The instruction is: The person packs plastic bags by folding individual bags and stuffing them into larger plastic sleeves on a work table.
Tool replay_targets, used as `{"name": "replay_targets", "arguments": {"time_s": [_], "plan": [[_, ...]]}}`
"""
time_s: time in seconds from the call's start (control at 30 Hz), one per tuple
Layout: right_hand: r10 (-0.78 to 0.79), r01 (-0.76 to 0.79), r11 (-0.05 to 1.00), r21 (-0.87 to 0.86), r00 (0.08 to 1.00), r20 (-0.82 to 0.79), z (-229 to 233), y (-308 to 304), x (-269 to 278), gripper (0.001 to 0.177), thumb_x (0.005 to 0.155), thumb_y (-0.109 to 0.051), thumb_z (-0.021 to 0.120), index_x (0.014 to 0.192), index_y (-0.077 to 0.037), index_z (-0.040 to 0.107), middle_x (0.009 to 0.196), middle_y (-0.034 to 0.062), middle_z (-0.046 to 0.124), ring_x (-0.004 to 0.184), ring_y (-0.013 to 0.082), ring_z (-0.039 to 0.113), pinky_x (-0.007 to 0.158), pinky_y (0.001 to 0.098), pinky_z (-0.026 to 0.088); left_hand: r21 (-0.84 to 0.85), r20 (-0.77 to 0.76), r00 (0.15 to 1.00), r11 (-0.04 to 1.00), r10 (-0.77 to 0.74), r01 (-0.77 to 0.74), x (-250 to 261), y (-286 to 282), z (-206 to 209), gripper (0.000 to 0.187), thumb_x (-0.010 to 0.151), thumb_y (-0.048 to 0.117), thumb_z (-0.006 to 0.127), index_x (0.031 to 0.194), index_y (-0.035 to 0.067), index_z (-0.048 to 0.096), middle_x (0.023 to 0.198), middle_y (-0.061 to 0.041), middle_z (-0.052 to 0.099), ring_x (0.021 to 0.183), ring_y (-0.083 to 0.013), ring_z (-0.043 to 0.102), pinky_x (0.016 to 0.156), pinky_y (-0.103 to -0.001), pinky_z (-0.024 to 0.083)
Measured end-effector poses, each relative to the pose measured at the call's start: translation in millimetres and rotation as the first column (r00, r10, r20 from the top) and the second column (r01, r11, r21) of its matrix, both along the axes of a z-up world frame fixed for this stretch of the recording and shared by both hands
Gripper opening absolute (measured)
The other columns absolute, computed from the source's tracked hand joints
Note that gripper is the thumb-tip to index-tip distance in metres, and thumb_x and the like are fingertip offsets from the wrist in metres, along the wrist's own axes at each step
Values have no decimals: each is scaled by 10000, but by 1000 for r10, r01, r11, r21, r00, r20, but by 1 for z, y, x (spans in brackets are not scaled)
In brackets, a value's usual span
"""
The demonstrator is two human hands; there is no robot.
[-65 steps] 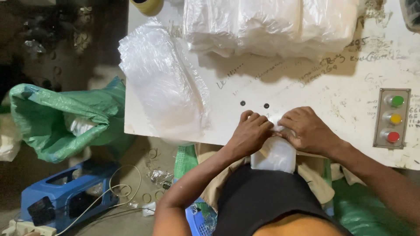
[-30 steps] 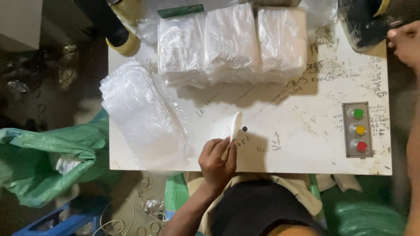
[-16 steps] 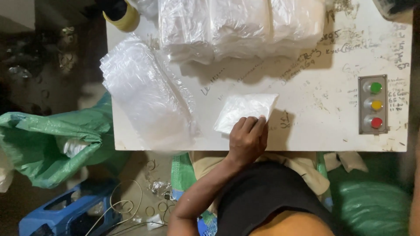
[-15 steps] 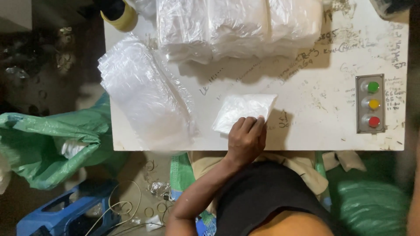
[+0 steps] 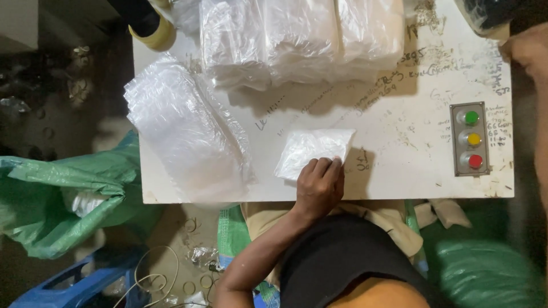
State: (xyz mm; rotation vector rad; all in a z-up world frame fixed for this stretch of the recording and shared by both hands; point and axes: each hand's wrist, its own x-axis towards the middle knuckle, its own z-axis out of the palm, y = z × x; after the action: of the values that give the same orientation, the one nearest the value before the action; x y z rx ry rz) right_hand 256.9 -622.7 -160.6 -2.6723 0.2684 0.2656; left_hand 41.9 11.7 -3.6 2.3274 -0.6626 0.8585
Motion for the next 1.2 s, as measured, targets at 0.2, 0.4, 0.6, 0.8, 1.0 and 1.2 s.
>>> {"name": "replay_targets", "arguments": {"time_s": [0.2,0.4,0.6,0.8,1.0,1.2], "plan": [[-230,295,797,526,955,-188,180,334,-102,123,1030,-293,753,1017,-173,726,708,45,625,531,117,490,426,269,329,153,66,998,988,4,-14,1,-8,-42,76,866,42,649,872,30,724,757,-84,549,624,-223,573,524,-318,441],[19,242,553,797,953,-302,138,454,-179,274,918,-220,796,797,17,734,561,165,640,413,148,510,366,230,363,-196,-265,960,980,-89,37,3,8,-10,80,912,68,689,873,7,723,719,-98,570,593,-261,608,509,-324,472],[171,107,76,991,978,-119,34,458,-211,752,805,-688,729,889,54,632,658,241,594,532,302,584,495,398,462,-860,-507,585,411,-633,-302,-24,22,27,163,886,165,810,943,20,765,731,-54,627,743,-92,564,638,-279,464],[434,339,-372,864,886,-161,145,506,-198,772,860,-459,613,1412,60,465,1198,309,659,1043,460,685,924,637,493,-668,-621,715,694,-322,-268,-37,72,52,704,818,432,831,1342,59,544,1453,-236,377,1367,-435,398,1168,-488,347],[234,-295,425,856,949,212,221,551,-140,417,973,-269,670,1281,2,599,1069,192,706,1002,342,692,903,520,543,-828,-561,696,315,-449,-465,35,119,67,939,793,19,859,1551,-49,310,1150,-175,619,1020,-248,659,898,-358,593],[503,-584,808,-82,611,611,252,542,-42,647,998,-386,645,1521,-41,485,1493,220,423,1414,426,352,1179,571,244,-840,-411,875,478,-256,-254,159,155,110,892,751,64,893,1516,45,435,1351,-179,617,1153,-279,671,938,-376,626]]}}
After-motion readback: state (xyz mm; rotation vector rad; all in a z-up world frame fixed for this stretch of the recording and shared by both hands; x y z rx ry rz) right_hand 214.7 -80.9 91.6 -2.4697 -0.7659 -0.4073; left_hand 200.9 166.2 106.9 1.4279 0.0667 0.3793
